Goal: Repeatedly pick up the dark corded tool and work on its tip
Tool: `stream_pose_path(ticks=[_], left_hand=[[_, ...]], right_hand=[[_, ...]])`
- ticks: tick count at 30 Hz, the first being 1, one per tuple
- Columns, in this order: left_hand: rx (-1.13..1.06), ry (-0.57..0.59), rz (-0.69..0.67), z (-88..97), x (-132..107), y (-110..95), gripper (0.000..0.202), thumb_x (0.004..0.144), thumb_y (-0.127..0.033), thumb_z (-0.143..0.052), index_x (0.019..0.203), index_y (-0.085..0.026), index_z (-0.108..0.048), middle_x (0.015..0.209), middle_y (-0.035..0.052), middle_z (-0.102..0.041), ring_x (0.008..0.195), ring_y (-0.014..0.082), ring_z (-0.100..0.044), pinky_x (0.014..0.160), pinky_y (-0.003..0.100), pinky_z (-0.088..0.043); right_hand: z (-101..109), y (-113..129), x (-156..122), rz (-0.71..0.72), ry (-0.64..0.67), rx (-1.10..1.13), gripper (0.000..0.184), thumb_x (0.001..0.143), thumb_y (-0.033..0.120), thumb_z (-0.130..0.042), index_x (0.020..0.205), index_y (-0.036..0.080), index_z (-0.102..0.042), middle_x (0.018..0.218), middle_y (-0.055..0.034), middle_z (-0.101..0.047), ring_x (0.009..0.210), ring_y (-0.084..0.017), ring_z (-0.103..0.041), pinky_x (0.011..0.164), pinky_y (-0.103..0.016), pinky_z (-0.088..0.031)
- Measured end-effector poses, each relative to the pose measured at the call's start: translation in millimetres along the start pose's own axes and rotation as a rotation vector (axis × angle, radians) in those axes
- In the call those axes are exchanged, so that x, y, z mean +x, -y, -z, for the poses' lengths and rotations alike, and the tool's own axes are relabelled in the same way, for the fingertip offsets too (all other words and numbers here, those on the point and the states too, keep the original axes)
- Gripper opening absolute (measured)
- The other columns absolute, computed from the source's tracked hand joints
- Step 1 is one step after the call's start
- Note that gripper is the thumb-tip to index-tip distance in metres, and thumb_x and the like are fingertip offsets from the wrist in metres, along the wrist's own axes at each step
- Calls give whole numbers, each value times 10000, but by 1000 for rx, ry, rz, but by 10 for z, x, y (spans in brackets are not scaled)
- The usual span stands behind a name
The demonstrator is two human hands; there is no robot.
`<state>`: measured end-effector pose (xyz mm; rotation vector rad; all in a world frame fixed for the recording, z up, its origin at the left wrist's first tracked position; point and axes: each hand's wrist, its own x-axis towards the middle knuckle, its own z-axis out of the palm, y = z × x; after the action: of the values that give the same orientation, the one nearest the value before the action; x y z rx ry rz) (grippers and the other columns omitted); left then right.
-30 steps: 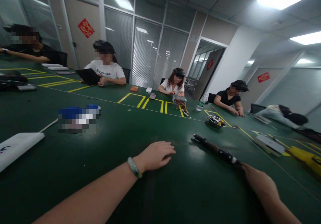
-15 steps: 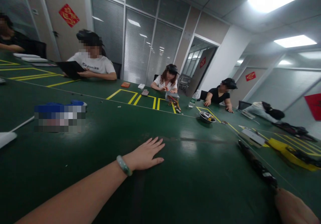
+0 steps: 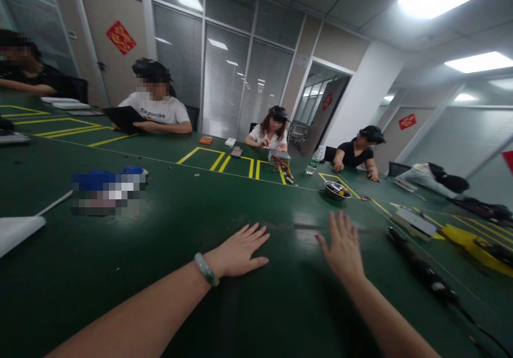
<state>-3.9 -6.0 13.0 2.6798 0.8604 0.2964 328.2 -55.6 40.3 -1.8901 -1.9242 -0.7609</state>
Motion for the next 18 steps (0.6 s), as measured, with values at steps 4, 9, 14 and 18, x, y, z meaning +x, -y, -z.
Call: stream_pose_path(ticks=[4,9,14,18], left_hand=[[14,-99,-54,-99,-5,26,669,935,-593,-341,1505,-279,-187,1567,26,-173,1445,269,-120,1164,481,-109],[-110,-476,160,-468,387,-342,695,931,-474,-349,1501,-348,27,1564,-62,-183,1446,302,42,1139,614,-52],[-372,-1164,598,-697,716,-700,865,864,-539,-406,1443,-388,218,1569,-163,-28,1383,300,271,1156,621,-41],[-295,-725,367,-612,383,-379,804,856,-604,-416,1489,-413,41,1564,-152,-115,1433,324,100,1165,553,-133]], right_hand=[[179,1316,197,388,112,371,705,936,416,-439,1524,184,-129,1562,-69,-54,1425,-282,-40,1151,-516,-130],[237,2098,175,722,332,703,711,949,443,-465,1524,214,-115,1508,-39,-287,1389,-234,-216,1161,-432,-173],[189,2118,164,748,391,817,614,974,516,-432,1484,214,-271,1454,-46,-384,1339,-219,-316,1152,-381,-198],[225,1991,118,773,415,805,730,924,603,-475,1494,207,-248,1498,-69,-302,1380,-239,-235,1165,-406,-164]])
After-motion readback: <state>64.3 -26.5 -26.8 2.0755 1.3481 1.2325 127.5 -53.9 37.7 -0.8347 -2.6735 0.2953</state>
